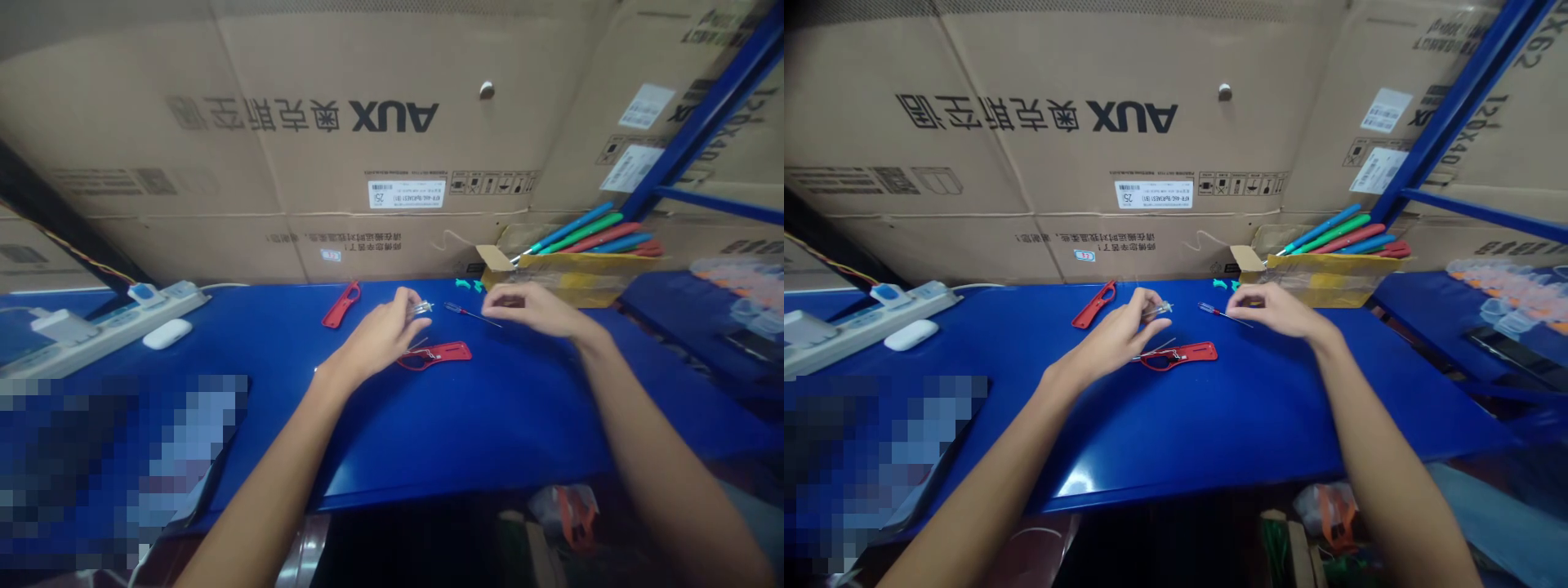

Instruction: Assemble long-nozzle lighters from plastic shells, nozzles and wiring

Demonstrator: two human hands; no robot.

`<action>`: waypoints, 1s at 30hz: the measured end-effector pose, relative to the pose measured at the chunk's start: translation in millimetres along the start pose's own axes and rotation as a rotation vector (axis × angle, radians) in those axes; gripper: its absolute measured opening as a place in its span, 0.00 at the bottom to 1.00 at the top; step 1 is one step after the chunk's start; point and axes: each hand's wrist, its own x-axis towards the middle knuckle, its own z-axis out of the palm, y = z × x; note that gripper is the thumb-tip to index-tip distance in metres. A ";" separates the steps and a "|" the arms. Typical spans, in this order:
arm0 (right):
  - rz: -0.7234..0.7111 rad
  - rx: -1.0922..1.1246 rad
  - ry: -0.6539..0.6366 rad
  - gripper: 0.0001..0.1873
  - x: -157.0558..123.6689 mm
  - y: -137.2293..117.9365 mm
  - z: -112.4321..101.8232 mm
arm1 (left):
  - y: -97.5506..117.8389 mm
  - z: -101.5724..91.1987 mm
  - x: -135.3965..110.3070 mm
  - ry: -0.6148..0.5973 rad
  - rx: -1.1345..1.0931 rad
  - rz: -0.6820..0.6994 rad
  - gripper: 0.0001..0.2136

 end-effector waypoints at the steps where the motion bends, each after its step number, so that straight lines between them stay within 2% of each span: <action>1: -0.060 0.041 0.061 0.22 3.8 -11.1 11.9 | 1.1 -0.3 0.3 0.000 -0.008 0.020 0.10; 4: -0.162 0.160 0.123 0.18 9.4 -35.8 42.1 | 1.4 -1.3 1.0 -0.009 0.008 0.086 0.08; 8: -0.091 0.474 0.044 0.17 9.4 -46.0 60.1 | 0.1 -2.4 1.5 -0.017 0.072 0.163 0.08; 11: -0.090 0.575 0.029 0.17 9.9 -45.7 61.7 | 2.1 -3.0 1.7 -0.018 0.061 0.193 0.08; 18: -0.086 0.491 0.005 0.16 8.5 -47.3 60.1 | 5.6 -2.6 2.3 -0.005 0.063 0.235 0.09; 30: -0.091 0.502 0.027 0.14 5.7 -48.4 58.6 | 7.3 -3.5 0.7 0.003 -0.035 0.254 0.09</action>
